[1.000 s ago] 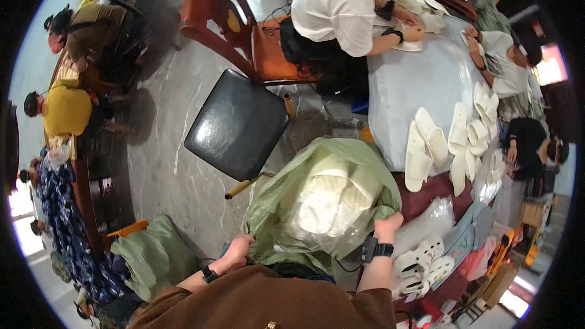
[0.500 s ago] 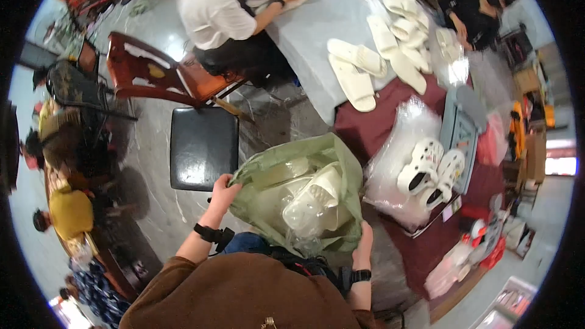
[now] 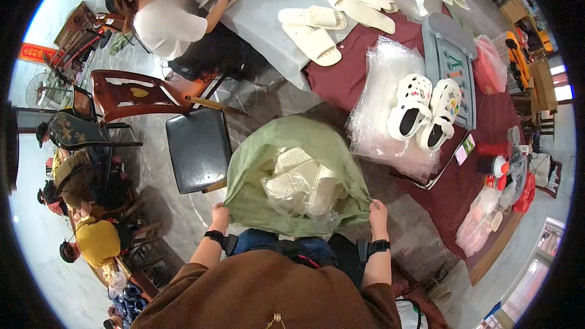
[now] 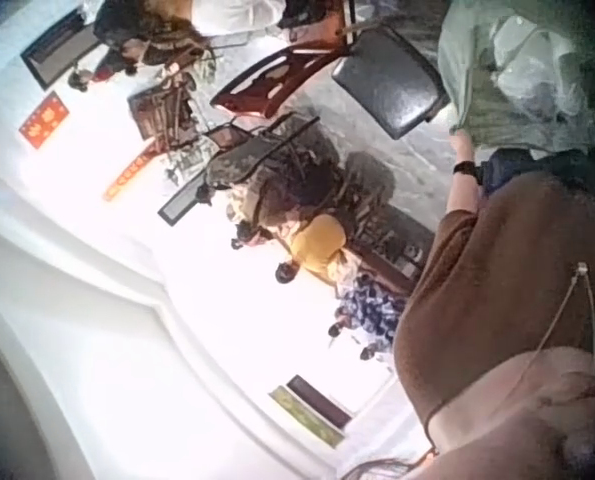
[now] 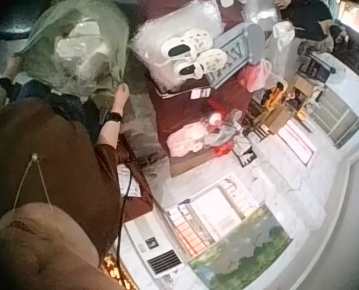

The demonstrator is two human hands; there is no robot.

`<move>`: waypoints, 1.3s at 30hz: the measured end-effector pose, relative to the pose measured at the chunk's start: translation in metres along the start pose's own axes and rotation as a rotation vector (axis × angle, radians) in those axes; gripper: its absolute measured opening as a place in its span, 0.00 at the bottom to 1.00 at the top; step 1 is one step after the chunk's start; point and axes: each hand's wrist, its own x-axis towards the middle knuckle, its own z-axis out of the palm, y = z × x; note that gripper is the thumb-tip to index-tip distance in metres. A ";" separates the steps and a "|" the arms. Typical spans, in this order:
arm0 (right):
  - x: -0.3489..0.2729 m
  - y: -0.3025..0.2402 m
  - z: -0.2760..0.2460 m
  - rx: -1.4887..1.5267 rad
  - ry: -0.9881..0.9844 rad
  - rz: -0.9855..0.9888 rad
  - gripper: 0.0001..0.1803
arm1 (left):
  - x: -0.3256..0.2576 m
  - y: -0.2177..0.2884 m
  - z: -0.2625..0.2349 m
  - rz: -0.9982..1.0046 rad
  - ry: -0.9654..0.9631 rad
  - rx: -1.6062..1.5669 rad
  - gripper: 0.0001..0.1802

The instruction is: The recorder gathers white slippers and sandals from bins and bags, then organizes them on a table for inspection and final packaging into plastic bags.

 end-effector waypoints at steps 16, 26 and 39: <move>-0.089 0.135 0.093 -0.192 0.469 -0.145 0.13 | -0.084 0.027 -0.059 0.829 -0.603 0.886 0.17; -0.295 0.174 0.220 -0.100 0.548 0.050 0.12 | -0.028 -0.001 -0.172 0.992 -0.681 0.967 0.18; -0.489 0.289 0.410 0.061 0.489 0.322 0.15 | 0.022 -0.054 -0.270 1.340 -0.693 1.023 0.14</move>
